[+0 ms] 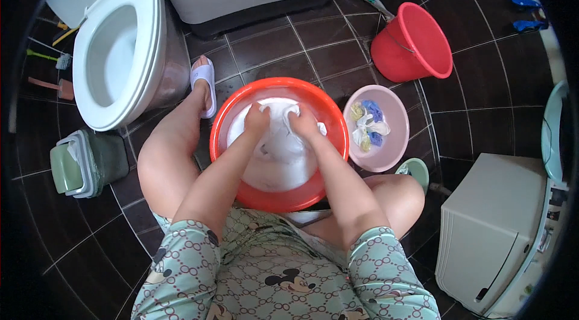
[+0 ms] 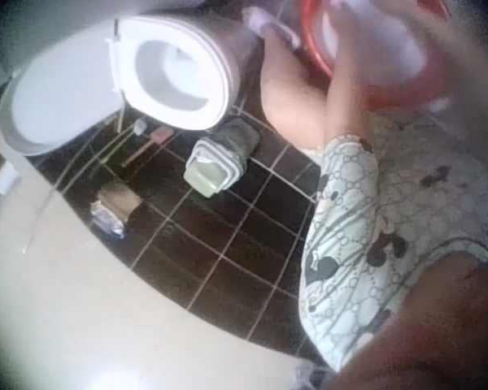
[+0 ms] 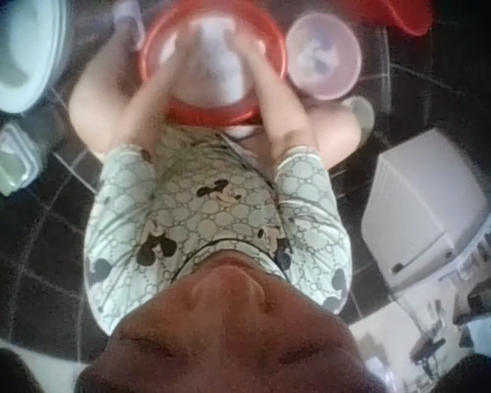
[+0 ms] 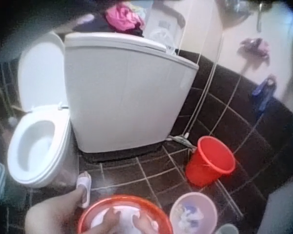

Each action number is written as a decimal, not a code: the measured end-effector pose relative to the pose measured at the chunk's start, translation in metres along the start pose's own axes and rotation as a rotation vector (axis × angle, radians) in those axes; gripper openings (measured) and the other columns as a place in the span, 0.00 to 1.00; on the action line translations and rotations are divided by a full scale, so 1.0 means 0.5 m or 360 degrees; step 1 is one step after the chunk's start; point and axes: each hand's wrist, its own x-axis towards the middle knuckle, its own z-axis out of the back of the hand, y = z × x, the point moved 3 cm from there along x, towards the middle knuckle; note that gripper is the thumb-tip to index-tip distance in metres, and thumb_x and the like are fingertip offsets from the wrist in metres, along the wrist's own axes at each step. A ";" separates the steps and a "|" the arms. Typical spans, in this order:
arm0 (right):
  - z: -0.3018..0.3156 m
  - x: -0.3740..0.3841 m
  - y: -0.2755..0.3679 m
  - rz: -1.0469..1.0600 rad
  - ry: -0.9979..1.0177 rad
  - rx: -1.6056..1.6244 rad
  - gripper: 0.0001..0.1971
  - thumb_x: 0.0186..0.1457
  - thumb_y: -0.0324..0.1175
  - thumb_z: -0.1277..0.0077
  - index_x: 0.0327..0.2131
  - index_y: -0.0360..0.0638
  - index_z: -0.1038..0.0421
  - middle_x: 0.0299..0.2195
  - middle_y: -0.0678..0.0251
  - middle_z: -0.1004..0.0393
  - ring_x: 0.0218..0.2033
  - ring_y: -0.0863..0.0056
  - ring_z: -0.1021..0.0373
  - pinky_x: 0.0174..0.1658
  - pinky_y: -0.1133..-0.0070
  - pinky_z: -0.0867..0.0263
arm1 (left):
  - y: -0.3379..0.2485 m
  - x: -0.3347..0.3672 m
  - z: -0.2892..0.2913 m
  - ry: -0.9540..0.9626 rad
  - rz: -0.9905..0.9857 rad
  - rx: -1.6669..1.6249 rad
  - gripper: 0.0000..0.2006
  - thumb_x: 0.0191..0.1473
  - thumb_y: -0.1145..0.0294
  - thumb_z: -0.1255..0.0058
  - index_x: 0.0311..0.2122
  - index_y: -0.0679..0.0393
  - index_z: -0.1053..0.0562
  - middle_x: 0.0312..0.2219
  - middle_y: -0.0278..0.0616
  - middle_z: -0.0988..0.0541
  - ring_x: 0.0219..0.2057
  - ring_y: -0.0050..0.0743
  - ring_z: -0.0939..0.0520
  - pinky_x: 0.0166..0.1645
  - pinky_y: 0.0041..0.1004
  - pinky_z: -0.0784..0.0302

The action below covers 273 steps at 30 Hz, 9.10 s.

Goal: The person hand-washes white garments in a red bucket filled with soapy water by rubbing the fabric together with their hands.

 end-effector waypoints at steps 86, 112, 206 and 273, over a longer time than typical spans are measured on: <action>0.347 -0.164 0.174 0.0100 -0.0306 0.1160 0.08 0.54 0.31 0.49 0.33 0.34 0.30 0.26 0.69 0.25 0.26 0.88 0.31 0.29 0.88 0.37 | -0.308 -0.227 0.183 0.0859 0.0036 -0.1518 0.15 0.52 0.71 0.48 0.45 0.64 0.31 0.38 0.43 0.23 0.40 0.32 0.22 0.47 0.29 0.27; 0.317 -0.137 0.207 0.0378 -0.0336 0.0989 0.21 0.53 0.46 0.48 0.20 0.35 0.32 0.13 0.68 0.34 0.18 0.85 0.39 0.23 0.79 0.42 | -0.365 -0.256 0.161 0.0723 -0.0643 -0.0527 0.12 0.53 0.72 0.49 0.41 0.65 0.29 0.28 0.38 0.22 0.28 0.16 0.23 0.33 0.16 0.30; 0.212 -0.257 0.292 0.1307 -0.0926 0.0285 0.09 0.40 0.36 0.45 0.14 0.49 0.33 0.13 0.67 0.32 0.15 0.66 0.33 0.22 0.72 0.37 | -0.204 -0.262 0.003 0.1205 0.0145 -0.1596 0.12 0.58 0.64 0.64 0.43 0.55 0.32 0.35 0.37 0.27 0.40 0.29 0.26 0.45 0.29 0.28; -0.077 0.002 -0.069 -0.0462 0.0304 -0.0172 0.17 0.50 0.40 0.49 0.39 0.39 0.28 0.37 0.48 0.26 0.42 0.57 0.29 0.47 0.66 0.36 | 0.073 0.065 0.009 0.0149 -0.0081 0.0914 0.16 0.36 0.59 0.42 0.23 0.64 0.25 0.23 0.52 0.22 0.28 0.48 0.21 0.38 0.34 0.27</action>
